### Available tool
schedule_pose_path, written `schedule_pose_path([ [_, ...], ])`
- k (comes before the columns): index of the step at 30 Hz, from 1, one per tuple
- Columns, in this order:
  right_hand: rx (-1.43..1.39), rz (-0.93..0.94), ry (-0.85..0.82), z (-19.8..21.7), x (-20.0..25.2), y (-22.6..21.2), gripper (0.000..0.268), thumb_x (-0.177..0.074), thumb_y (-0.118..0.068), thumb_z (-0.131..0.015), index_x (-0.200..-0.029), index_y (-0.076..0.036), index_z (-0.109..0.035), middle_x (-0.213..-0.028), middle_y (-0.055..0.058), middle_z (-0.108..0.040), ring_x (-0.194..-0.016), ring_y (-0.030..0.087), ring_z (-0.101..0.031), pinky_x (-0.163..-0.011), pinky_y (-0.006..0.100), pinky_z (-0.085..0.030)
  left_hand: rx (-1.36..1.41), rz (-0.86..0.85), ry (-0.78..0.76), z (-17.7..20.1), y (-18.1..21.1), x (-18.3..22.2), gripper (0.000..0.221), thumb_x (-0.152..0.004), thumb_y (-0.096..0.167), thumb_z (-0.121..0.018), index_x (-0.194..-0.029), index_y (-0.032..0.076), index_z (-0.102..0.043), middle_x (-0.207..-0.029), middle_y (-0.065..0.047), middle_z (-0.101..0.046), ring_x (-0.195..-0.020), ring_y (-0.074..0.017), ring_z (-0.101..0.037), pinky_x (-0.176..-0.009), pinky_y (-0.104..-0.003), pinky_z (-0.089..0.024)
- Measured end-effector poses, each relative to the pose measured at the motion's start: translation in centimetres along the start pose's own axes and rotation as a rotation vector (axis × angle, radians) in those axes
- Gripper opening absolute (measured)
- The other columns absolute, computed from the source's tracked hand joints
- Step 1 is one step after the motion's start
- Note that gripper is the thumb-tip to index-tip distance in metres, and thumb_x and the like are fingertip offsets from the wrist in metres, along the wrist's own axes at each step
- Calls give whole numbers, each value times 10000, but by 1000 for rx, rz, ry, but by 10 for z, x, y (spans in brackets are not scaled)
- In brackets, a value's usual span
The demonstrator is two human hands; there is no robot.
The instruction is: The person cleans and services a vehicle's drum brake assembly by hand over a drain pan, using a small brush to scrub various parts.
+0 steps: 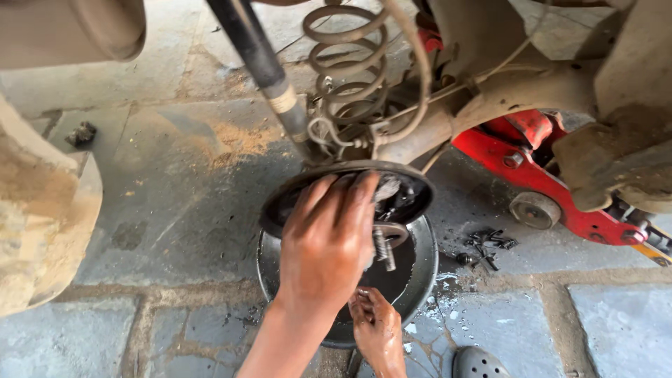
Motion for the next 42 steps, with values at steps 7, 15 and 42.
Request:
schedule_pose_path([
  [7, 40, 26, 12, -1, -2, -17, 199, -898, -125, -684, -1061, -31, -749, -866, 106, -812, -768, 126, -768, -663, 282, -589, 24, 81, -64, 14, -31, 13, 308, -885, -15, -727, -1193, -23, -710, -1070, -174, -753, -1001, -277, -725, -917, -330, -591],
  [15, 0, -89, 59, 33, -8, 9, 196, -918, -179, -705, -1030, -28, -761, -798, 82, -798, -722, 110, -741, -654, 258, -564, -39, 56, 16, -4, 12, -7, 237, -909, -29, -726, -1144, -8, -711, -1047, -152, -740, -1011, -311, -719, -924, -371, -585],
  [42, -397, -164, 54, 40, -73, 76, 242, -979, -144, -649, -1099, 49, -732, -911, 152, -772, -821, 154, -725, -743, 279, -585, 82, -73, -16, -10, 8, -6, 217, -858, -79, -738, -1058, 6, -742, -1064, -98, -769, -1037, -261, -754, -920, -351, -604],
])
Point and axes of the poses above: each hand's wrist, its own x-axis away from the middle knuckle, its own z-axis out of the back of the hand, y = z × x, the point moved 7 cm from there along -x, towards the middle knuckle
